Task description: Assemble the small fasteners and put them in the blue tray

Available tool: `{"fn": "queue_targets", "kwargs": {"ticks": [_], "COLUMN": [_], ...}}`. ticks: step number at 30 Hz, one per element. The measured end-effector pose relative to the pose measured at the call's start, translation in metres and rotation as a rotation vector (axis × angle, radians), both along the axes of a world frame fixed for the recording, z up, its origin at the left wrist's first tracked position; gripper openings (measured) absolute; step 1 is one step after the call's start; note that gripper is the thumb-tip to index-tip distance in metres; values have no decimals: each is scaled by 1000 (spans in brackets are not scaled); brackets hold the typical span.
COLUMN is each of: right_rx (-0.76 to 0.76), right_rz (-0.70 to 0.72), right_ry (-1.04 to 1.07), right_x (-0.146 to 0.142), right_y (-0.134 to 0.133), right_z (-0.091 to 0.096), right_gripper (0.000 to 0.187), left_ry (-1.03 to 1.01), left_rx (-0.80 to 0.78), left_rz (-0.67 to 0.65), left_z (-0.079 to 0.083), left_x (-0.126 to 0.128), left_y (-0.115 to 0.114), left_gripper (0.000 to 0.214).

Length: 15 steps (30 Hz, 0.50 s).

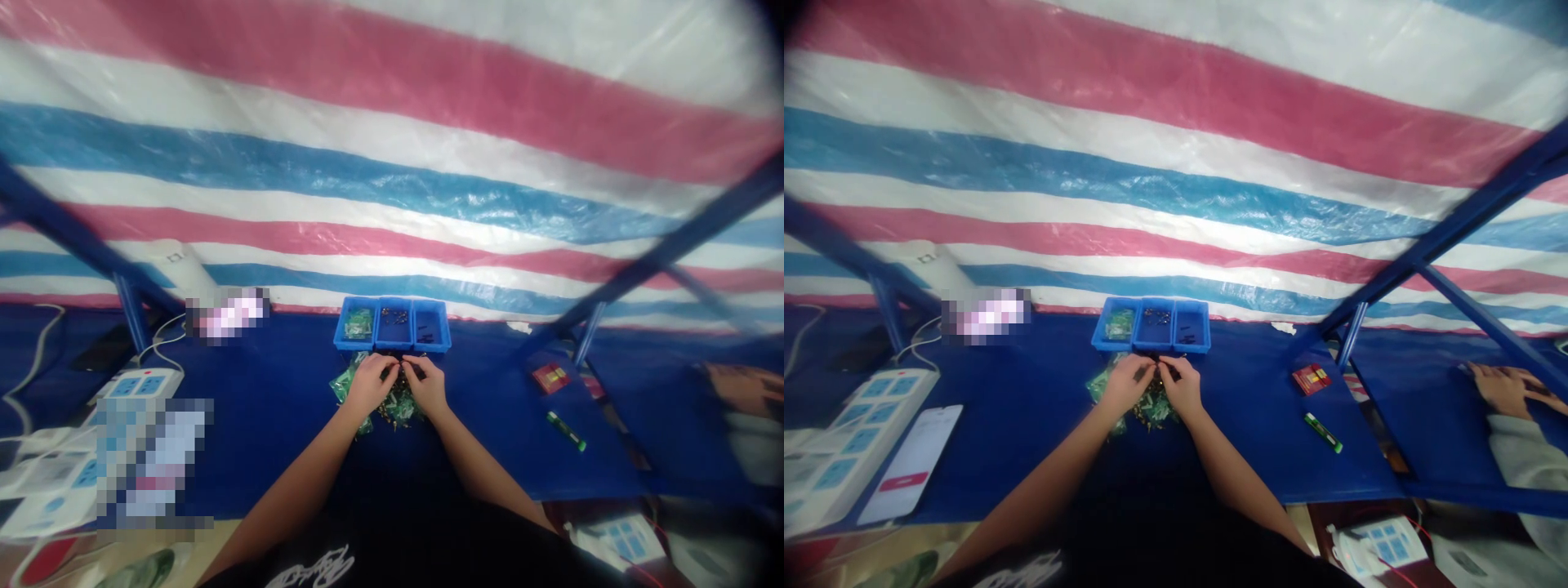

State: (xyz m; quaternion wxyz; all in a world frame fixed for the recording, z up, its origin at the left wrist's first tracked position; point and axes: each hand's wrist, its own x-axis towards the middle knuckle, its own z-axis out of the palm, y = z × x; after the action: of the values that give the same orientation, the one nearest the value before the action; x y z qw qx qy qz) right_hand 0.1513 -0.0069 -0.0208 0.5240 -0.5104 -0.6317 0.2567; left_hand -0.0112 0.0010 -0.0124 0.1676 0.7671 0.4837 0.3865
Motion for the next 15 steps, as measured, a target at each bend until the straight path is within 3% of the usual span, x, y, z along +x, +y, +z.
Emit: {"fn": "queue_targets", "kwargs": {"ticks": [15], "right_rx": [4], "right_rz": [15], "right_ry": [-6], "right_x": [1], "right_y": [-2], "right_z": [6], "right_gripper": [19], "left_ry": [21], "left_rx": [-10], "left_rz": [14], "left_z": [1], "left_x": [-1], "left_y": [-1], "left_gripper": [20]}}
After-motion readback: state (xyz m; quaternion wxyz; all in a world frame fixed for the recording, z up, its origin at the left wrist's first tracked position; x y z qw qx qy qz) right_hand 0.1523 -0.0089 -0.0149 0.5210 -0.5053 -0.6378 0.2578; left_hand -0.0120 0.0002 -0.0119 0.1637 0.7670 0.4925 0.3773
